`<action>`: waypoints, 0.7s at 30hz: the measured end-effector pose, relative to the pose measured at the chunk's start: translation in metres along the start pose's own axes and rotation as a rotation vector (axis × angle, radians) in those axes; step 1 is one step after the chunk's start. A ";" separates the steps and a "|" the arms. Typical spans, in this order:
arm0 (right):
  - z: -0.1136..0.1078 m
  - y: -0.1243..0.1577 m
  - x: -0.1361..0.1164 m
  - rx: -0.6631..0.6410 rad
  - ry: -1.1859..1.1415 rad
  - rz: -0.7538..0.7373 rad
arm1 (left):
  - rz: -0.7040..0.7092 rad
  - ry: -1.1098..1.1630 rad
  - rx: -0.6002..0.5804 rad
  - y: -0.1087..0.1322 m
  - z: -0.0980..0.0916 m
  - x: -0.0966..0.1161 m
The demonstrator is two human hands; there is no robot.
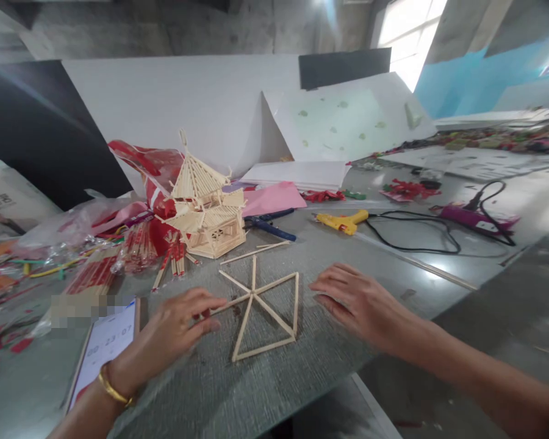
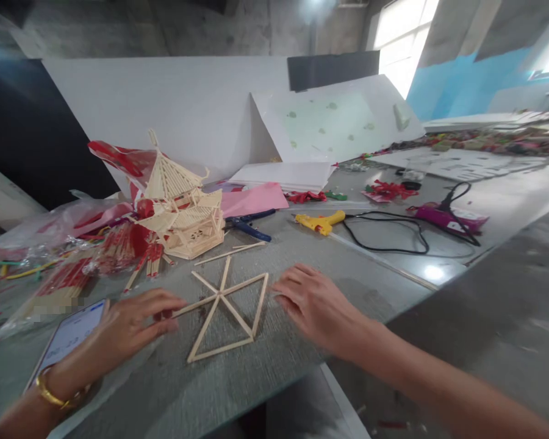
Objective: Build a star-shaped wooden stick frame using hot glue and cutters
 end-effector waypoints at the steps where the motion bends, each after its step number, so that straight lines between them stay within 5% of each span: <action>1: 0.003 0.002 0.007 -0.022 0.015 0.013 | -0.005 -0.033 0.031 -0.002 0.000 -0.004; 5: 0.017 0.004 0.017 -0.110 0.029 0.075 | 0.021 -0.096 0.045 -0.009 0.009 -0.008; 12: 0.036 -0.011 -0.006 -0.226 -0.025 0.042 | 0.016 -0.108 0.015 -0.016 0.014 -0.007; 21: 0.044 -0.016 -0.006 -0.327 -0.074 -0.048 | 0.049 -0.215 0.033 -0.026 -0.005 -0.002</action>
Point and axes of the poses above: each hand's wrist, its own y-axis away from the middle knuckle, its own z-axis out of the palm, x = y × z, the point moved 8 cm from there along -y, towards the middle knuckle, and after that the axes turned 7 degrees about y, right-handed, at the moved point
